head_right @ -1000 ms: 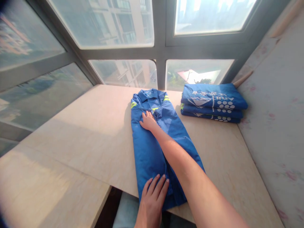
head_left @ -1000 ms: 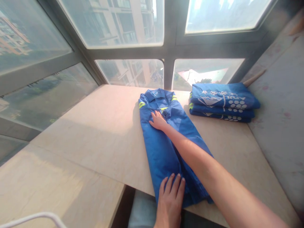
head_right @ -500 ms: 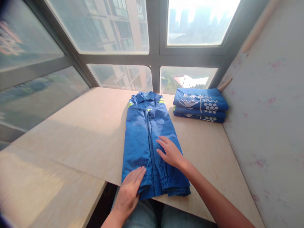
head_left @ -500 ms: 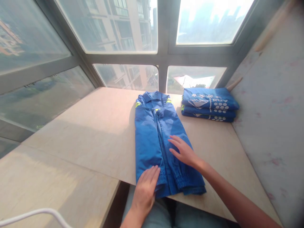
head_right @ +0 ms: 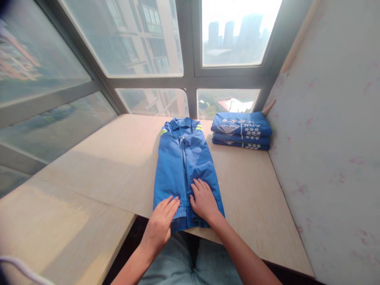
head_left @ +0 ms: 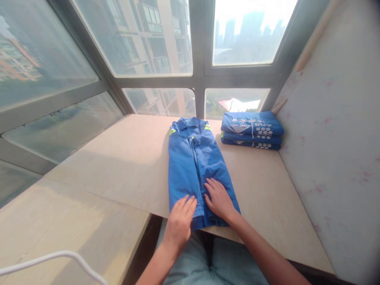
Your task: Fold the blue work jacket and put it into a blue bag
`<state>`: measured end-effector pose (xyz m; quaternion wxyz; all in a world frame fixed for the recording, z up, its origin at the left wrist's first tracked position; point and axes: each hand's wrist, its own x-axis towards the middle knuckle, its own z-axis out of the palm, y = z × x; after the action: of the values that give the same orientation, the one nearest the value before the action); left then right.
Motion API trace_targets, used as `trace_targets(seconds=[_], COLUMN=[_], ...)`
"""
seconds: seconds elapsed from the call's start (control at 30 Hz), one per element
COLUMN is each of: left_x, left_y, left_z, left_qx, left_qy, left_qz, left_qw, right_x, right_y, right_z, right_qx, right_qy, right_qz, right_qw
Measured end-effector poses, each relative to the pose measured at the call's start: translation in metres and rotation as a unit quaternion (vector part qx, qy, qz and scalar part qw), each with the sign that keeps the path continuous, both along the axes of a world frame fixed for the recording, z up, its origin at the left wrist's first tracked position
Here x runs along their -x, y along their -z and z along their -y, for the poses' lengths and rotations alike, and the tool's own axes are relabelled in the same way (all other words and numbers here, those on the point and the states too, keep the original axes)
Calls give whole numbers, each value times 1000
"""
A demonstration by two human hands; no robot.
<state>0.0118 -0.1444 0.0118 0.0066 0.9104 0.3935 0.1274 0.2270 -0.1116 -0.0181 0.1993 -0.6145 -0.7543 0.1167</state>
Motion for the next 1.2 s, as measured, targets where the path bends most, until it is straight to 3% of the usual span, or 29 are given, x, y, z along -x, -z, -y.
trace_targets(seconds=[0.2, 0.33, 0.43, 0.53, 0.67, 1.2], left_x=[-7, -5, -5, -2, 4, 23], left_y=[24, 25, 26, 29, 34, 14], left_z=[13, 14, 14, 13, 9, -15], left_qx=[-1, -10, -9, -5, -15, 57], left_qy=[-10, -21, -34, -34, -16, -2], left_qz=[-58, -38, -9, 6, 7, 22], left_qw=[998, 999, 999, 999, 1000, 998], right_x=[1, 4, 4, 2, 1, 27], right_y=[-1, -7, -12, -12, -8, -9], right_z=[4, 14, 34, 53, 60, 50], right_qx=[-12, -29, -33, -24, -12, 11], right_qy=[-4, 0, -35, -80, -89, -74], right_qz=[5, 15, 20, 33, 47, 33], right_qw=[1000, 999, 999, 996, 995, 997])
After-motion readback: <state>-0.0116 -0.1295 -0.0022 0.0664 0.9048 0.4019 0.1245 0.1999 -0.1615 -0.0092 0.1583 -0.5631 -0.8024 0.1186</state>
